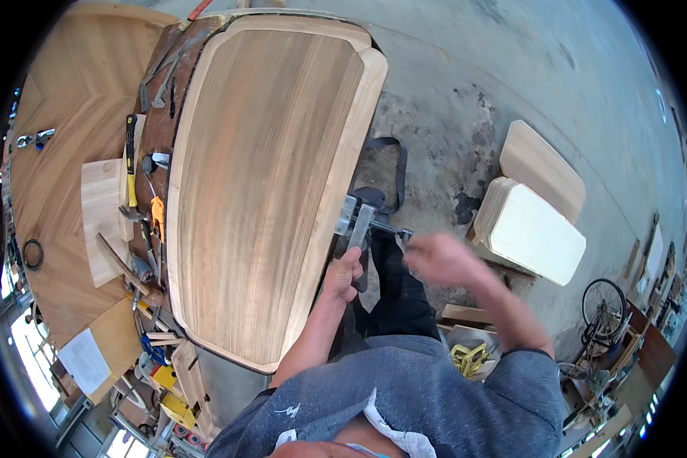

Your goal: The person assembles a wooden frame onto a white rectangular base. They use a hammer to tap the frame into place and a ratchet strap to secure the assembly. The person works at a cluttered workbench in a workshop.

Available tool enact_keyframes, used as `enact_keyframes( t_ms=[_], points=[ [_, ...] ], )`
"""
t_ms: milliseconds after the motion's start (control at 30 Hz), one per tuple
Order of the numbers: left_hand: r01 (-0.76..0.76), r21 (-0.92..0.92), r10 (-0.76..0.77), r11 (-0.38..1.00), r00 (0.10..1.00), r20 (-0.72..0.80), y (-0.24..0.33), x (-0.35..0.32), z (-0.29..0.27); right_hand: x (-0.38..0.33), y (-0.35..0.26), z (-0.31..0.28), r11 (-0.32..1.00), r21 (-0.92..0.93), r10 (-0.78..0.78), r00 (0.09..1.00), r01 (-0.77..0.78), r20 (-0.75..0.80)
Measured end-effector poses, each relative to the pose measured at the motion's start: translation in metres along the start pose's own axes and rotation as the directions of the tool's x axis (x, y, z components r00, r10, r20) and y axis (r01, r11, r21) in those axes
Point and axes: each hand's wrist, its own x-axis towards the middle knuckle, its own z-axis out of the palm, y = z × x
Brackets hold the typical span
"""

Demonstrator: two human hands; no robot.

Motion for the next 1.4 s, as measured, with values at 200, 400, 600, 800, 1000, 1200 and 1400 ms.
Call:
enact_keyframes(
  t_ms=[200,400,600,800,1000,1200,1400],
  points=[
    [-0.128,0.139,0.143,0.982,0.984,-0.103,-0.004,0.001,-0.001,0.011,0.016,-0.010,0.971,-0.224,-0.092,0.995,0.083,-0.029],
    [0.089,0.842,0.220,0.531,0.946,-0.238,-0.032,-0.040,0.007,0.014,0.031,-0.001,0.960,-0.185,-0.233,0.967,0.212,-0.099],
    [0.056,0.068,-0.053,0.996,0.998,-0.037,-0.022,0.002,0.086,0.012,0.027,0.002,0.947,-0.271,-0.206,0.973,0.172,-0.103],
    [-0.071,-0.302,0.058,0.951,0.997,-0.052,-0.038,0.066,0.097,0.026,0.026,0.001,0.847,-0.530,-0.225,0.934,0.047,-0.277],
    [-0.059,-0.220,0.031,0.974,0.991,-0.128,-0.039,0.067,0.086,0.148,0.149,0.022,0.879,-0.472,-0.126,0.921,-0.068,-0.368],
    [-0.110,0.240,0.120,0.965,0.993,-0.024,-0.044,0.061,0.059,0.132,0.153,0.092,0.960,-0.170,0.226,0.974,-0.225,-0.011],
    [-0.188,0.394,0.203,0.900,0.979,0.005,-0.035,0.045,0.072,0.109,0.196,0.183,0.960,0.105,-0.256,0.965,0.261,-0.057]
  ],
)
